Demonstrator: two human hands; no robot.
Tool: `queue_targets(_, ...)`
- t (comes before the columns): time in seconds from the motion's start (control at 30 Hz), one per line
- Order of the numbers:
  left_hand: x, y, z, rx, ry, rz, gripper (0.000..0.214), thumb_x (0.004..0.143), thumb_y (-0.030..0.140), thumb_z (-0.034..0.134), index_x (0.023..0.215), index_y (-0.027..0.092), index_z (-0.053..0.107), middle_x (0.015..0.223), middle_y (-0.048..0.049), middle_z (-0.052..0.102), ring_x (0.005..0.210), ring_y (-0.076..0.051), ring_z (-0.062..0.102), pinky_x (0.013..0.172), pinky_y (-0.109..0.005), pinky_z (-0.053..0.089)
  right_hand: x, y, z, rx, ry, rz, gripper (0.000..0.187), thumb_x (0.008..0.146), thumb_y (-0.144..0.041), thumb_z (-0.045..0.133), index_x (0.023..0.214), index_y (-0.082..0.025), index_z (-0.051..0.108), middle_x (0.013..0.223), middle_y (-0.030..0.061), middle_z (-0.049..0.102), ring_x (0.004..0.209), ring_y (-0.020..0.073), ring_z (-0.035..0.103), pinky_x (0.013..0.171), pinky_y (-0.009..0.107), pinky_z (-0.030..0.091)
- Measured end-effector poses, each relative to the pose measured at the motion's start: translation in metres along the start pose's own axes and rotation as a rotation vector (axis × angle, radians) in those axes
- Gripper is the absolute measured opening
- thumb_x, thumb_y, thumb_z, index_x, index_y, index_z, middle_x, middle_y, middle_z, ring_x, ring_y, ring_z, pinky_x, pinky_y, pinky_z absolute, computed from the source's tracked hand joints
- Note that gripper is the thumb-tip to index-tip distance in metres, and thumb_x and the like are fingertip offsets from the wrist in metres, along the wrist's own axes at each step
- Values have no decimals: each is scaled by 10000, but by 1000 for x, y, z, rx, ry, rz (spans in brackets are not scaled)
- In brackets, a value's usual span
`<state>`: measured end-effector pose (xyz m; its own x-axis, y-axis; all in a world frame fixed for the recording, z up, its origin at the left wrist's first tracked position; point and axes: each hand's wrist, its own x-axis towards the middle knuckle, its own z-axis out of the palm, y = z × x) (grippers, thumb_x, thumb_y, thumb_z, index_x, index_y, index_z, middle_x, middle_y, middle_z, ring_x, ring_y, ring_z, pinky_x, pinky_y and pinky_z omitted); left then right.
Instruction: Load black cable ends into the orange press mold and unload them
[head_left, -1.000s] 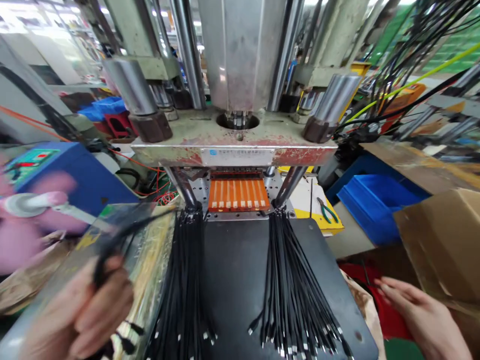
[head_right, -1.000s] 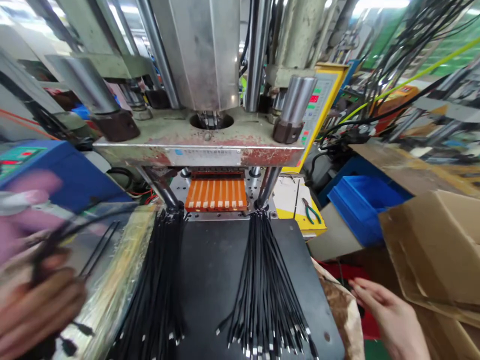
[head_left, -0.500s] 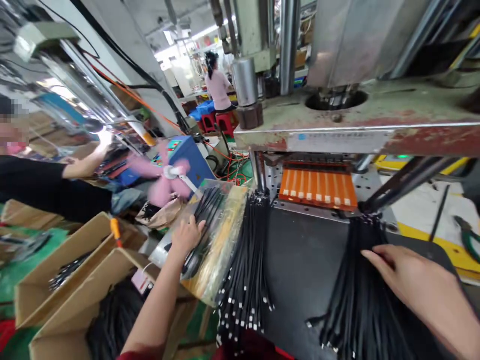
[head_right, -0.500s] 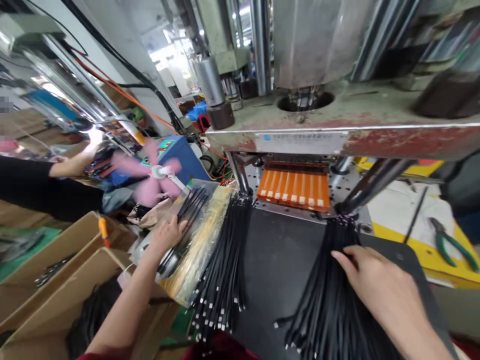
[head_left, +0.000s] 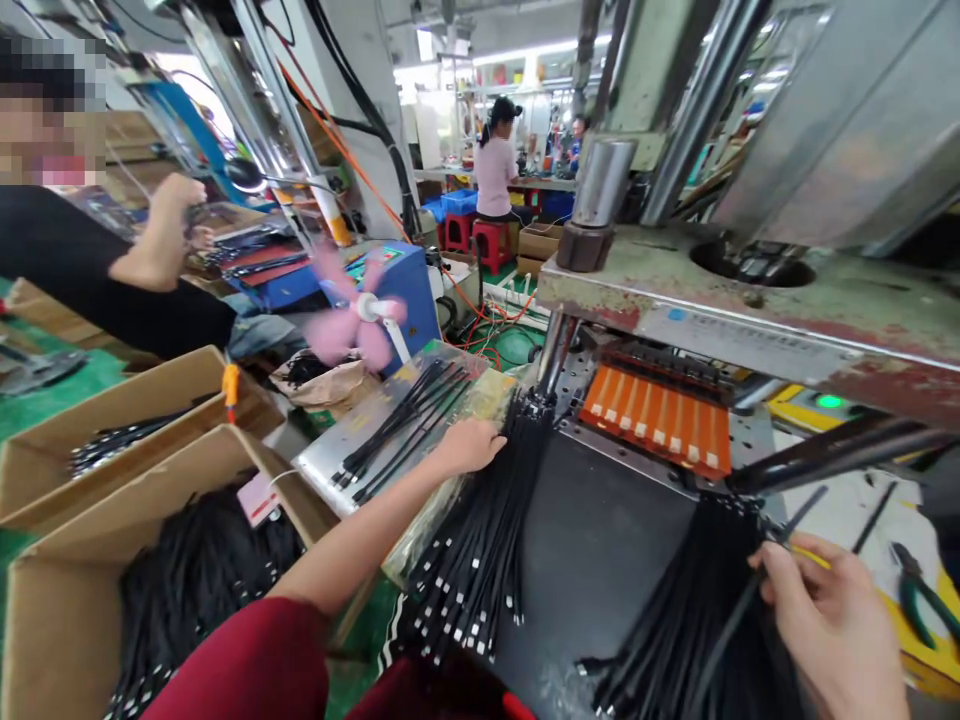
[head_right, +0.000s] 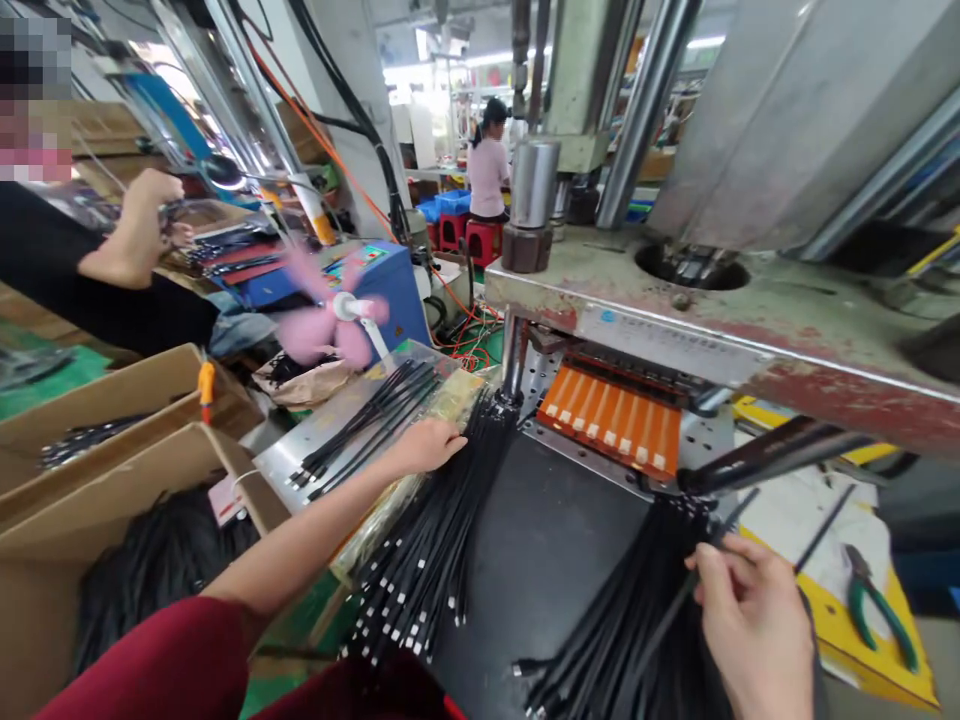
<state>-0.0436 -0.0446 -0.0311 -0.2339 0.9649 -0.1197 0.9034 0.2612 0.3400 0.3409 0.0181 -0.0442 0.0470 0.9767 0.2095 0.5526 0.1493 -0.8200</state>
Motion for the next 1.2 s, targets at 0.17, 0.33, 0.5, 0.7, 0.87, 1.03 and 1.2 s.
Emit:
queue_targets(0.17, 7, -8, -10, -103, 55, 72, 190, 884, 247, 486, 743, 145, 562, 690, -28, 622, 657, -141, 573, 615, -227, 378, -15, -49, 13, 115, -204, -75, 411, 788, -554, 567, 994, -200, 611, 695, 36, 598, 539, 158, 529, 460, 250, 437)
queue_targets(0.33, -8, 26, -47, -477, 251, 361, 145, 914, 248, 461, 812, 154, 504, 642, 35, 573, 558, -76, 482, 573, -190, 347, -34, -97, 38, 121, -502, -326, 334, 929, -437, 458, 1038, -169, 626, 584, -4, 551, 530, 135, 533, 489, 220, 420)
queue_targets(0.5, -40, 87, -102, -700, 198, 642, 148, 926, 277, 473, 923, 163, 567, 657, 48, 521, 525, -44, 451, 500, -153, 332, -44, -134, 54, 229, -476, -554, 251, 960, -303, 444, 1111, -184, 606, 620, -27, 561, 543, 110, 546, 546, 202, 430)
queue_targets(0.7, -37, 136, -120, -906, -26, 714, 211, 867, 276, 566, 720, 124, 568, 664, 30, 515, 460, -44, 540, 427, -136, 412, -35, -158, 52, 355, -296, -606, 168, 942, -228, 476, 1069, -198, 583, 620, -49, 567, 531, 99, 534, 549, 193, 417)
queue_targets(0.87, -13, 152, -110, -920, 172, 775, 255, 854, 278, 593, 663, 133, 510, 583, 61, 456, 431, -44, 532, 413, -133, 390, -29, -151, 60, 323, -281, -560, 154, 926, -278, 510, 820, -186, 574, 603, -37, 531, 513, 104, 490, 515, 206, 379)
queue_targets(1.03, 14, 159, -123, -806, 603, 925, 202, 867, 293, 604, 737, 139, 590, 706, 29, 524, 520, -52, 535, 527, -184, 439, -2, -126, 82, 48, -359, -582, 189, 883, -310, 569, 767, -175, 631, 634, -4, 594, 568, 139, 533, 570, 238, 381)
queue_targets(1.2, 29, 157, -123, -728, 732, 1198, 165, 855, 339, 632, 847, 174, 644, 768, -7, 598, 726, -114, 590, 672, -240, 488, 64, -131, 102, -44, -205, -481, 189, 825, -275, 605, 672, -165, 618, 576, -12, 591, 536, 140, 523, 538, 233, 342)
